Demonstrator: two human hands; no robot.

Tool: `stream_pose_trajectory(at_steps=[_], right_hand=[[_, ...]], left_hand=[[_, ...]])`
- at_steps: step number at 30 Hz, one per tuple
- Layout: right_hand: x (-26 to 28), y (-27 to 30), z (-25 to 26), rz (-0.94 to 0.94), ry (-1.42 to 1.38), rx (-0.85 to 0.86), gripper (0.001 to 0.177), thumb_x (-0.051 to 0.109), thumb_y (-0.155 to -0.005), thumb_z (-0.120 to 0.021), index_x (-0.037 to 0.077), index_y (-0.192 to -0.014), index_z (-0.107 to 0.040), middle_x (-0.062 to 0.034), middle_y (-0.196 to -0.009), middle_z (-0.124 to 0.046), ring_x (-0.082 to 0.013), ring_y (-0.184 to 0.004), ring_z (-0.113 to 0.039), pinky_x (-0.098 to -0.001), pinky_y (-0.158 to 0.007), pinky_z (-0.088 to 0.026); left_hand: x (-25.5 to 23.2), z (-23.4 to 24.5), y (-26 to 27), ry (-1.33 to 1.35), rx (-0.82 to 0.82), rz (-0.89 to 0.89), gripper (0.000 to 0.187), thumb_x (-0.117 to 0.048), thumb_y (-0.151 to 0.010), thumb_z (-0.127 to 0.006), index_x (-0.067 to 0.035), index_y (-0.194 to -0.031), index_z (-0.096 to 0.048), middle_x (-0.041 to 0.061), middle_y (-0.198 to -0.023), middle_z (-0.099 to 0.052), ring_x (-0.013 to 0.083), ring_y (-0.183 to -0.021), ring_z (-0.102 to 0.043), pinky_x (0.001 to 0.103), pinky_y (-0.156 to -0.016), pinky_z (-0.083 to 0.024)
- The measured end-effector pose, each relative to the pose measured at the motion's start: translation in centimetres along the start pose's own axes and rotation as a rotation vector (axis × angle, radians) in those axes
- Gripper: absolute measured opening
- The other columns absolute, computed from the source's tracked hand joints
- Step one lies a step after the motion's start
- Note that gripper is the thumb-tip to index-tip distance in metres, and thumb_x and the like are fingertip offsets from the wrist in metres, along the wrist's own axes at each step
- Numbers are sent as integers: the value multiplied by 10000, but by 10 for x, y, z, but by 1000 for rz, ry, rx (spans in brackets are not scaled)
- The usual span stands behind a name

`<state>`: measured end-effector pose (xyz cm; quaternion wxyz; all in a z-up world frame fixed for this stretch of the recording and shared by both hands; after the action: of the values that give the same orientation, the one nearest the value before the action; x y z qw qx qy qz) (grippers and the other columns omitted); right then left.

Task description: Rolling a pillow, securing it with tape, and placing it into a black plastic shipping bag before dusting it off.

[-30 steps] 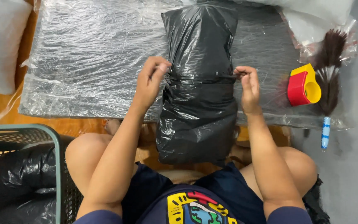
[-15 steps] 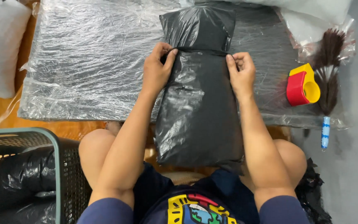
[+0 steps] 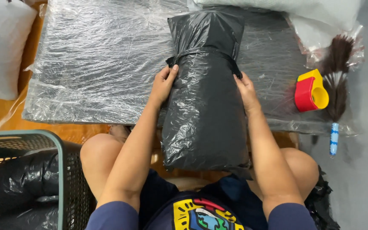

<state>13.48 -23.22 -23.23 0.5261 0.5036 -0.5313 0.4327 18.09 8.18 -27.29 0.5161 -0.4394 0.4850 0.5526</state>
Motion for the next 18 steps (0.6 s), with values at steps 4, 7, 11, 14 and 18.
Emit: stream_pose_trajectory(at_steps=[4, 7, 11, 14, 18], right_hand=[[-72, -45, 48, -15, -58, -26, 185, 332, -1042, -699, 163, -1117, -710, -42, -941, -739, -103, -843, -693, -264, -813, -586], [-100, -35, 97, -55, -116, -63, 211, 376, -1017, -741, 168, -1010, -708, -39, -887, -736, -104, -782, -697, -258, -783, -590], [-79, -53, 60, -49, -77, -103, 225, 393, -1020, -731, 171, -1014, -689, -31, -881, -726, -105, -789, -691, -261, -795, -580], [-56, -33, 55, -36, -48, -136, 236, 405, -1023, -723, 174, -1017, -676, -25, -877, -718, -106, -793, -686, -263, -804, -573], [-37, -23, 46, -22, -12, -172, 251, 422, -1027, -713, 177, -1021, -657, -16, -871, -708, -106, -800, -680, -266, -816, -562]], left_hand=[[-28, -3, 14, 69, -105, -53, 402, -519, -1015, -630, -162, -836, -677, 2, -642, -559, 142, -703, -563, 310, -680, -474], [-21, -12, 4, 132, -150, -55, 424, -500, -1036, -601, -146, -808, -640, -11, -612, -523, 131, -668, -535, 283, -649, -453], [2, -24, 34, 177, -168, -39, 437, -495, -1040, -598, -136, -792, -611, -28, -605, -513, 118, -657, -516, 259, -642, -438], [-7, -30, 6, 180, -174, -33, 422, -495, -1032, -611, -138, -808, -613, -25, -603, -517, 120, -653, -523, 266, -643, -443], [-10, -39, -4, 180, -185, -27, 408, -496, -1025, -623, -140, -824, -615, -22, -602, -522, 123, -650, -530, 274, -644, -448]])
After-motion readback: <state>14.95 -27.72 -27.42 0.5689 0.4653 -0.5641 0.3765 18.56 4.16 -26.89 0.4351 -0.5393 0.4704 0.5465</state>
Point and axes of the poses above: each hand's wrist, its own y-axis away from the middle knuckle, its own z-axis out of the back of the hand, x = y × z, the point moved 4 cm from there along -y, towards the middle knuckle
